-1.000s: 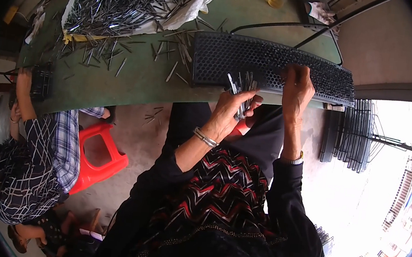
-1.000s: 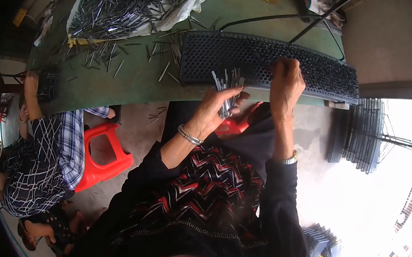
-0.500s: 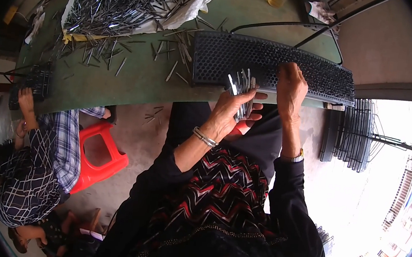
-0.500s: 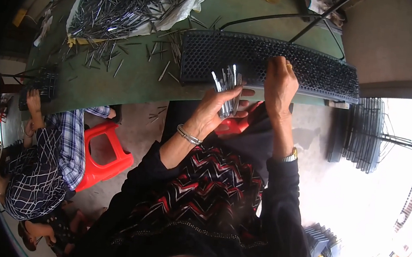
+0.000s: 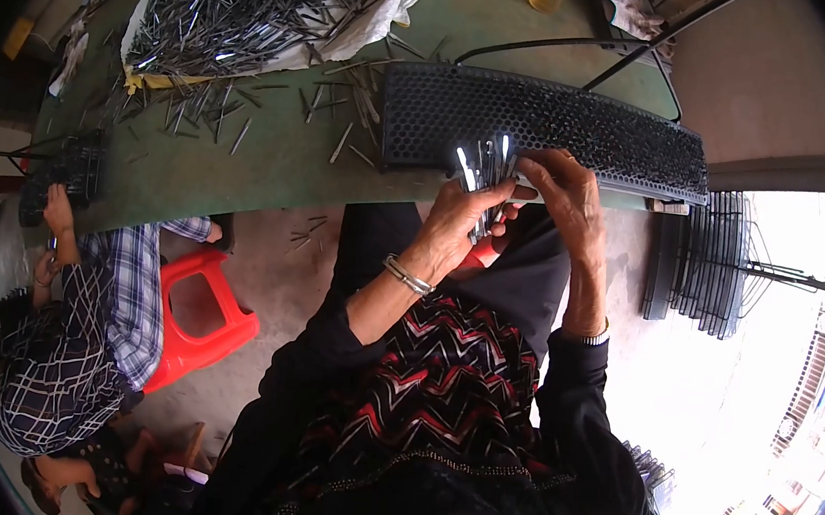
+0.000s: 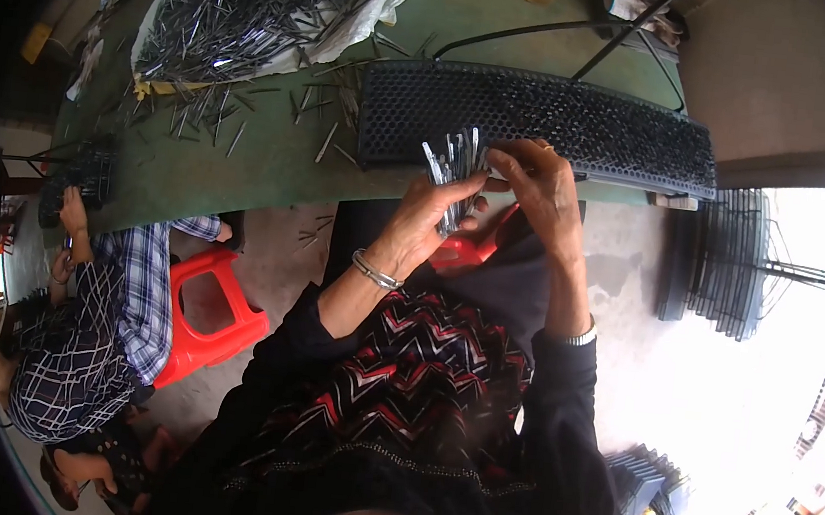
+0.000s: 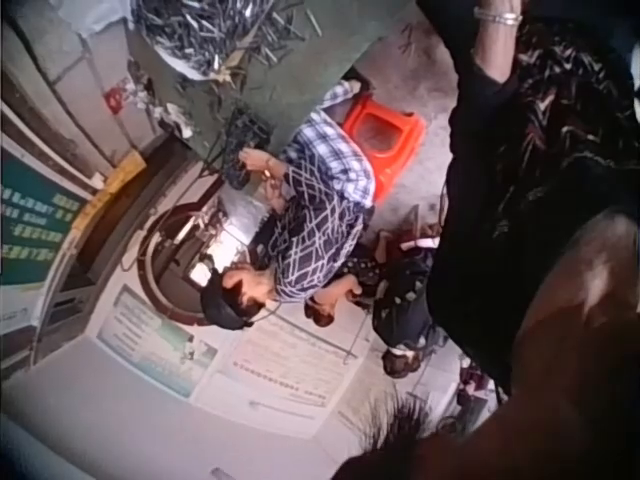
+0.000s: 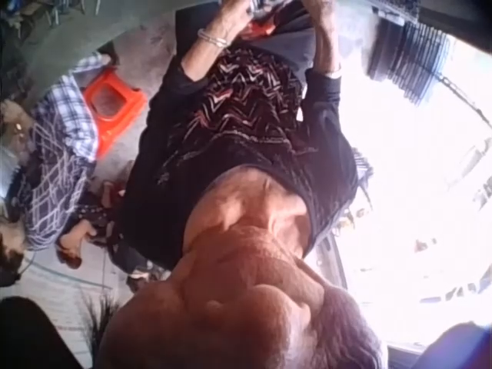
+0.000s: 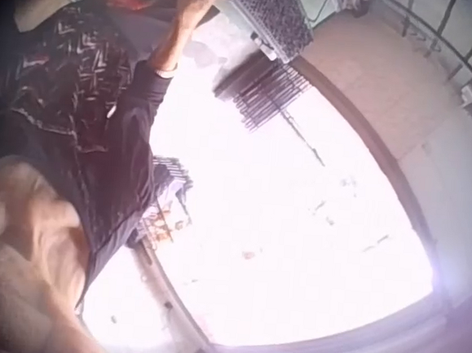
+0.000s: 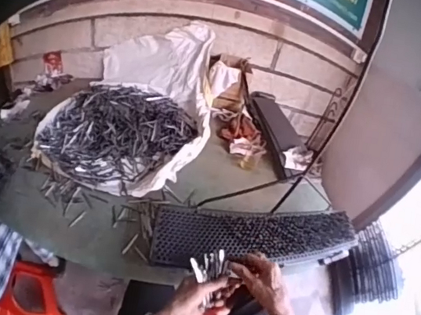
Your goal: The recorder is manually inserting small metal pins into a perforated metal grate at a workbench.
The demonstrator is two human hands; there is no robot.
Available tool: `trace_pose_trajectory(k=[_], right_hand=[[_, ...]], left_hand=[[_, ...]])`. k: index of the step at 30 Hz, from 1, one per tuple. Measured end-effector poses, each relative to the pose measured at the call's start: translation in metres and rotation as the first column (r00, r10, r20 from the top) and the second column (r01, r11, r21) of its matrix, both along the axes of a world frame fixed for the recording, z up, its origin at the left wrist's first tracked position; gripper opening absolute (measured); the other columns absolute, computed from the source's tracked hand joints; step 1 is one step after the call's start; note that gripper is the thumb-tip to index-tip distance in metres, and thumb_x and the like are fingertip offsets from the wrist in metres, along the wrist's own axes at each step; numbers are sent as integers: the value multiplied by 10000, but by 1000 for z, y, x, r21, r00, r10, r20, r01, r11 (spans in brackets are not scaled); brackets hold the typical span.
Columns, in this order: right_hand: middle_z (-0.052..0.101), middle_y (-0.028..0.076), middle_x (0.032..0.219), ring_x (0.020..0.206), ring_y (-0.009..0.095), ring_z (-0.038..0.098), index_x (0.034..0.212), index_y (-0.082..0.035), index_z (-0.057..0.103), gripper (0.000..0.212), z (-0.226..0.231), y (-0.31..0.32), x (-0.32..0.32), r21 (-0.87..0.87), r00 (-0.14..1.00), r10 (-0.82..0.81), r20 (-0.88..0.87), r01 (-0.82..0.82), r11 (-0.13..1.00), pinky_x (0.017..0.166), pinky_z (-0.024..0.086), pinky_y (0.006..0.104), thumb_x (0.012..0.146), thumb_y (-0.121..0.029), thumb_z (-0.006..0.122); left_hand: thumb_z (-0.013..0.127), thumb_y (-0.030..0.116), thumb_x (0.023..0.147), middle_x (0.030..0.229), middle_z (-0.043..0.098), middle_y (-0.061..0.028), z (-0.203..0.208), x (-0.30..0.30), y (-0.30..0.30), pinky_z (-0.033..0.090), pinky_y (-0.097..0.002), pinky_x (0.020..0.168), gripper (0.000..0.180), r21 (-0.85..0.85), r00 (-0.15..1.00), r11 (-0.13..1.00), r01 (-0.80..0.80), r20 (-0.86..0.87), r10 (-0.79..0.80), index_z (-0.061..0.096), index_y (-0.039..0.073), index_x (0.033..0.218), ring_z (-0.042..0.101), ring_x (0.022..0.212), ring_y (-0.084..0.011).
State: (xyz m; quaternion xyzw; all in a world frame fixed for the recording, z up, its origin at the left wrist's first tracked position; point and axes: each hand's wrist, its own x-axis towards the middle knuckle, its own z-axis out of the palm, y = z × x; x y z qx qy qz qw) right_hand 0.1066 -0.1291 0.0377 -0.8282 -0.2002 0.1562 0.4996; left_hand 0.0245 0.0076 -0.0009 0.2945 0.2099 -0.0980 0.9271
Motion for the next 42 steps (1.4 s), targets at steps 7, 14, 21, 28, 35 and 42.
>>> trace_pose_trajectory(k=[7,14,21,28,35,42], right_hand=[[592,18,754,745,82,552,865,0,594,174,10,-6,4,59,955,4,-295,14,998,689,444,236,854,-170,630],[599,27,756,717,94,559,887,-2,600,169,0,-10,4,97,972,-40,-230,64,993,675,449,240,866,-170,618],[635,72,775,672,118,612,908,9,547,69,-8,-11,8,207,884,-432,180,395,895,635,475,238,905,-60,547],[644,71,731,577,117,609,904,-26,533,30,-19,-11,18,83,770,-412,487,429,899,552,475,256,910,-55,534],[641,65,714,561,113,595,890,-40,535,29,-17,-12,17,52,793,-405,456,430,901,527,460,256,893,-57,558],[616,82,800,686,115,579,878,-54,612,24,-27,-17,19,-146,733,-218,644,398,906,599,455,285,858,-67,606]], left_hand=[[672,143,852,876,687,-91,11,1,-4,396,-206,502,149,80,998,995,65,-23,-63,635,53,964,558,662,-88],[678,167,857,805,666,-88,0,4,-7,374,-192,483,151,10,999,1000,20,-49,-19,630,52,943,537,636,-83],[683,165,852,793,658,-105,-12,5,-7,382,-203,476,153,51,994,999,20,-109,-14,618,36,901,538,632,-93],[680,149,852,786,654,-111,-15,6,-11,395,-221,479,146,-59,995,998,34,-88,-39,626,16,879,541,638,-110],[670,155,861,786,655,-111,-13,5,-9,395,-221,478,142,-68,997,997,33,-70,-38,628,20,879,538,632,-108],[676,171,859,781,655,-107,-8,5,-11,394,-213,473,160,-53,996,998,32,-85,-37,634,19,889,541,626,-101]])
